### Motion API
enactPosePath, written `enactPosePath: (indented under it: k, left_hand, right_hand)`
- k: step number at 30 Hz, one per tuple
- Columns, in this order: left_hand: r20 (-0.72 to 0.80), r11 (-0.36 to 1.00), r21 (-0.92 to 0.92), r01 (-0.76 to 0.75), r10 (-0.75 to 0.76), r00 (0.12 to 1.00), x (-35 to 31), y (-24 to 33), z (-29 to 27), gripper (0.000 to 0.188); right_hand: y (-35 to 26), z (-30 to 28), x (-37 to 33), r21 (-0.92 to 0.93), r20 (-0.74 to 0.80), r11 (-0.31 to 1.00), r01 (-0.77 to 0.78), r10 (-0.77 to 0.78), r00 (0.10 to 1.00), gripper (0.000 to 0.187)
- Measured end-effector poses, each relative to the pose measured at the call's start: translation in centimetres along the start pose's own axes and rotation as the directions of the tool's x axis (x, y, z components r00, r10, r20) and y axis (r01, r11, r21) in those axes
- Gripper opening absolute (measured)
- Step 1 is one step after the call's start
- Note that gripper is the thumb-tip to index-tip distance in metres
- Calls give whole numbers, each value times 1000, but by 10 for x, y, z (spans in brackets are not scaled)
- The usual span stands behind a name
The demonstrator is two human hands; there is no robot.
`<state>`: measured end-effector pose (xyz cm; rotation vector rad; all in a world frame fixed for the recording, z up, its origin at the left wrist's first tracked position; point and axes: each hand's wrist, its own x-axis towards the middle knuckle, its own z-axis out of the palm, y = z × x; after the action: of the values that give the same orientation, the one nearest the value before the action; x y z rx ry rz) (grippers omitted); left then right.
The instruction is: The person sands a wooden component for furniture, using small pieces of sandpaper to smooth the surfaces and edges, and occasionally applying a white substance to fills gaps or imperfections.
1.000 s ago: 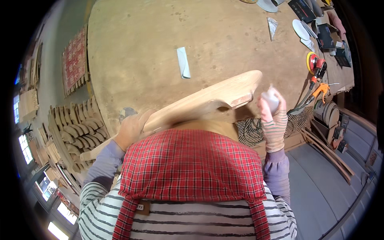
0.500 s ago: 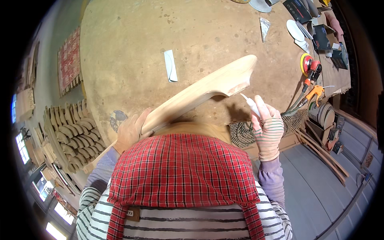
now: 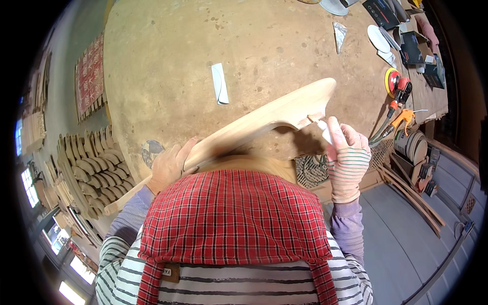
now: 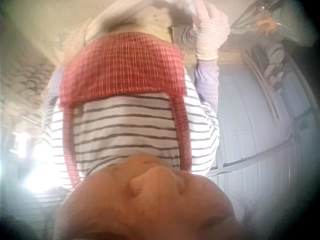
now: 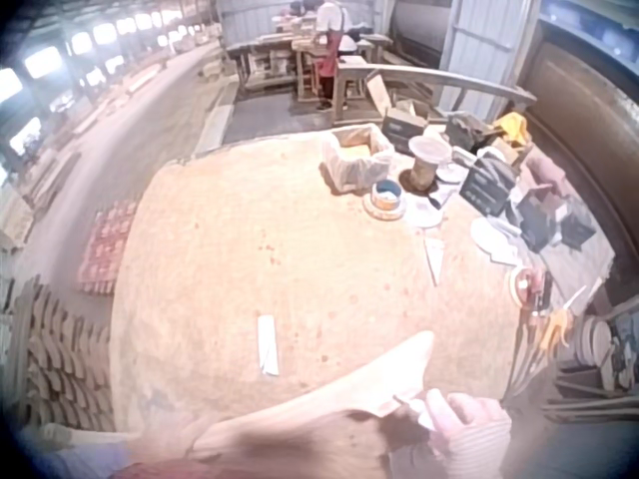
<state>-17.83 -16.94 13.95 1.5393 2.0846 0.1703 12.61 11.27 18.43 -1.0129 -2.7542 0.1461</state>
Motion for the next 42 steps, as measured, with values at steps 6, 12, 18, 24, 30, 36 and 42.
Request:
enactPosePath:
  k: [6, 12, 18, 24, 30, 36, 42]
  left_hand:
    - [23, 1000, 12, 18, -18, 1000, 1, 5, -5, 81]
    - [5, 1000, -17, 19, -19, 1000, 3, 5, -5, 78]
    - [5, 999, -30, 39, -39, 999, 6, 13, -10, 73]
    - [-29, 999, -45, 25, -26, 999, 5, 17, -12, 71]
    - [-21, 998, -21, 51, -52, 998, 5, 22, -12, 67]
    - [-44, 999, -35, 11, -12, 999, 2, 16, -10, 60]
    - [-4, 990, -66, 125, -125, 992, -1, 24, -12, 49]
  right_hand:
    - [3, 6, -9, 6, -1, 1000, -8, 8, 1000, 63]
    - [4, 11, -12, 18, -35, 1000, 17, -16, 999, 62]
    - [7, 10, -11, 62, -33, 998, 0, 2, 999, 60]
    - [10, 10, -14, 68, -11, 998, -18, 19, 1000, 61]
    - [21, 14, -7, 695, 72, 593, -406, 505, 860, 39]
    - [70, 33, 73, 973, 88, 113, -202, 627, 774, 28]
    - [113, 95, 224, 955, -70, 283, -87, 500, 863, 30]
